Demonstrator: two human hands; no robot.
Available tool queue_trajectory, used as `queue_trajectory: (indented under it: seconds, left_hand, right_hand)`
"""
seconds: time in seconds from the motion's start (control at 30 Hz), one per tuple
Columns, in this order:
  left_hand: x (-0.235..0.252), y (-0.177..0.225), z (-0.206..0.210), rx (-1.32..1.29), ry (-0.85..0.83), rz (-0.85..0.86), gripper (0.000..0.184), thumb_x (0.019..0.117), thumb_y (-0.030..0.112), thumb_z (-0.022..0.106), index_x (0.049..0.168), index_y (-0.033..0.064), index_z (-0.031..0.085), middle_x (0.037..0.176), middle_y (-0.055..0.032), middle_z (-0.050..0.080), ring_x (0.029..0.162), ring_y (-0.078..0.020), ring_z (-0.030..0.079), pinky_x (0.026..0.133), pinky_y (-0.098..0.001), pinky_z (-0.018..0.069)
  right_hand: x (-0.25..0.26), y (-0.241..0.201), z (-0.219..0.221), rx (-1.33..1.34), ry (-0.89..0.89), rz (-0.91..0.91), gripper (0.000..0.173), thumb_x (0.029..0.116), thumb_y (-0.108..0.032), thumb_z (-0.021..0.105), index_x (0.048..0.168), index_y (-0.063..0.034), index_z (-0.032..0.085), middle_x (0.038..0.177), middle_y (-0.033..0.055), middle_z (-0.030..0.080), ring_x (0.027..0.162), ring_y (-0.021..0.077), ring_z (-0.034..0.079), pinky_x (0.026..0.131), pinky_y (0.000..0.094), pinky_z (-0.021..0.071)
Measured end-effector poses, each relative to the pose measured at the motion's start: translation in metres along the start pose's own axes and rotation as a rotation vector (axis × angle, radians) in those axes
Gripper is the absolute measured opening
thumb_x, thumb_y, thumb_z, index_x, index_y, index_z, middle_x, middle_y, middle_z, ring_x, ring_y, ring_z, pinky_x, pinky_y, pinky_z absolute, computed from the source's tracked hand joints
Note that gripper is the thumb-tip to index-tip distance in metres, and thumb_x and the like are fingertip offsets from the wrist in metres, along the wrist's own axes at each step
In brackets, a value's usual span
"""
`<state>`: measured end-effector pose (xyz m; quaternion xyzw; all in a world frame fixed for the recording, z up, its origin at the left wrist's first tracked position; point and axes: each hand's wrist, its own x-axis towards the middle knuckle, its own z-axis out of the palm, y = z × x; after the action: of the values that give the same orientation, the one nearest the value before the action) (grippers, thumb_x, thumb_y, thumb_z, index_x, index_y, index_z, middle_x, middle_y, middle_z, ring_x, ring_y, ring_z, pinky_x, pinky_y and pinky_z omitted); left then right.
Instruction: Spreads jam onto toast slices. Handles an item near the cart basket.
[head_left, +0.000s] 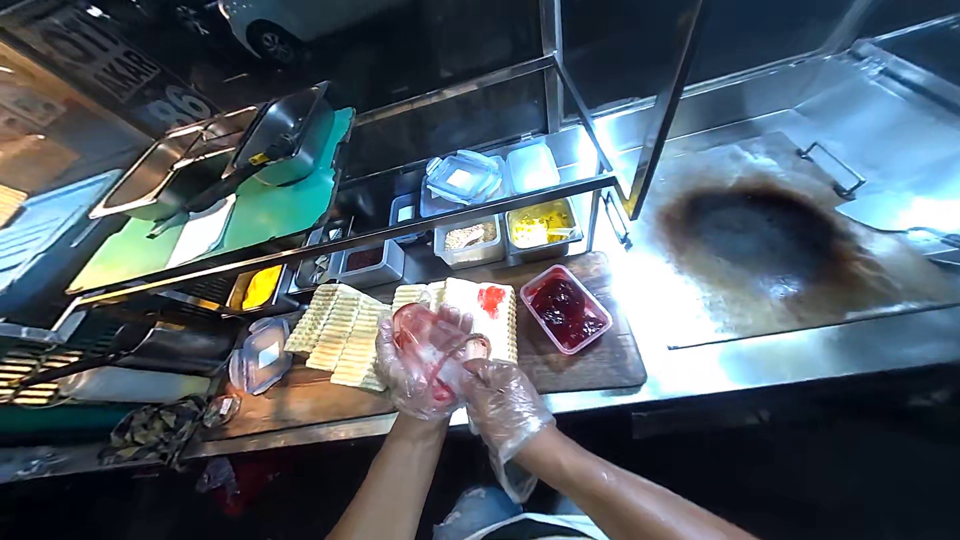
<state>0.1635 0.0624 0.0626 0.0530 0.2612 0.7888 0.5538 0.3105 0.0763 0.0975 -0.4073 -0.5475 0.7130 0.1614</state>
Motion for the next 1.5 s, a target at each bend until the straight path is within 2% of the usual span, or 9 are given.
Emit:
queue_trajectory:
  seconds: [0.07, 0.23, 0.43, 0.6, 0.7, 0.8, 1.0, 1.23, 1.5]
  left_hand:
    - [-0.002, -0.001, 0.0, 0.189, 0.183, 0.102, 0.071, 0.0993, 0.073, 0.024, 0.133, 0.019, 0.055, 0.119, -0.0127, 0.07, 0.107, -0.0307, 0.07, 0.09, -0.0528, 0.0582]
    - [-0.016, 0.003, 0.033, 0.494, 0.348, 0.061, 0.078, 0.1006, 0.073, 0.012, 0.138, 0.0155, 0.051, 0.123, -0.0117, 0.065, 0.11, -0.0289, 0.066, 0.089, -0.0537, 0.0575]
    - [-0.003, -0.024, 0.003, 0.441, 0.341, 0.163, 0.067, 0.1002, 0.073, 0.028, 0.133, 0.0218, 0.057, 0.118, -0.0055, 0.071, 0.104, -0.0201, 0.071, 0.085, -0.0441, 0.0612]
    - [-0.008, -0.008, 0.026, 0.592, 0.42, 0.026, 0.063, 0.1069, 0.061, 0.022, 0.138, 0.0172, 0.055, 0.123, -0.0125, 0.066, 0.108, -0.029, 0.066, 0.087, -0.0541, 0.0567]
    - [0.01, -0.022, 0.022, 0.43, 0.438, 0.013, 0.06, 0.1027, 0.064, 0.037, 0.12, 0.0118, 0.061, 0.097, -0.0134, 0.07, 0.083, -0.0286, 0.071, 0.07, -0.0487, 0.0611]
    - [0.008, -0.031, -0.01, 0.607, 0.531, 0.17, 0.064, 0.1056, 0.063, 0.028, 0.141, 0.0162, 0.053, 0.126, -0.0099, 0.066, 0.112, -0.0226, 0.066, 0.092, -0.0478, 0.0569]
    - [0.007, -0.014, 0.019, 0.547, 0.555, -0.062, 0.052, 0.1054, 0.055, 0.042, 0.121, 0.0085, 0.06, 0.097, -0.0147, 0.069, 0.084, -0.0286, 0.07, 0.071, -0.0484, 0.0603]
    - [0.03, 0.005, -0.033, 0.329, 0.449, 0.185, 0.041, 0.1085, 0.048, 0.037, 0.106, 0.0158, 0.062, 0.087, -0.0016, 0.068, 0.08, -0.0149, 0.068, 0.071, -0.0384, 0.0593]
    - [0.031, 0.104, -0.082, 0.224, 0.472, 0.24, 0.052, 0.1072, 0.058, 0.027, 0.115, 0.0153, 0.057, 0.102, -0.008, 0.067, 0.094, -0.0251, 0.069, 0.082, -0.051, 0.0592]
  right_hand:
    - [0.001, 0.008, 0.001, 0.226, 0.003, 0.046, 0.023, 0.1037, -0.021, 0.057, 0.106, -0.0029, 0.071, 0.077, 0.004, 0.065, 0.062, 0.01, 0.06, 0.06, 0.029, 0.0544]
    - [0.001, 0.023, -0.01, -0.562, 0.135, -0.328, 0.026, 0.1008, -0.021, 0.055, 0.113, -0.0067, 0.074, 0.102, 0.0141, 0.075, 0.099, 0.0288, 0.074, 0.089, 0.0502, 0.0593]
    - [0.008, 0.018, -0.004, 0.384, 0.073, 0.076, 0.02, 0.1027, -0.016, 0.057, 0.101, -0.0004, 0.069, 0.076, 0.0061, 0.065, 0.06, 0.0127, 0.06, 0.056, 0.0299, 0.054]
    - [0.004, 0.029, -0.017, -0.601, 0.144, -0.298, 0.025, 0.1001, -0.018, 0.056, 0.113, -0.0055, 0.074, 0.101, 0.0167, 0.075, 0.097, 0.0325, 0.074, 0.087, 0.0529, 0.0594]
    - [0.009, 0.032, -0.007, -0.209, 0.102, -0.109, 0.026, 0.1035, -0.02, 0.055, 0.112, -0.0027, 0.073, 0.094, 0.0104, 0.073, 0.086, 0.0191, 0.071, 0.084, 0.038, 0.0582]
    - [0.016, 0.033, -0.007, 0.351, 0.104, 0.103, 0.02, 0.1029, -0.018, 0.059, 0.103, -0.0003, 0.069, 0.075, 0.007, 0.066, 0.058, 0.0138, 0.06, 0.055, 0.0302, 0.054]
    - [0.014, 0.04, -0.004, -0.453, 0.068, -0.114, 0.029, 0.1025, -0.021, 0.055, 0.118, -0.0042, 0.073, 0.108, 0.0153, 0.075, 0.105, 0.0268, 0.072, 0.097, 0.0462, 0.0556]
    - [0.014, 0.06, 0.018, 0.784, 0.035, 0.195, 0.019, 0.1047, -0.014, 0.049, 0.106, -0.0022, 0.063, 0.066, 0.0045, 0.061, 0.048, 0.0093, 0.053, 0.042, 0.0234, 0.0451]
    - [0.077, 0.132, 0.013, -1.104, 0.557, 0.05, 0.045, 0.1006, -0.023, 0.057, 0.144, -0.0322, 0.06, 0.123, 0.0201, 0.069, 0.109, 0.0378, 0.069, 0.088, 0.0557, 0.0573]
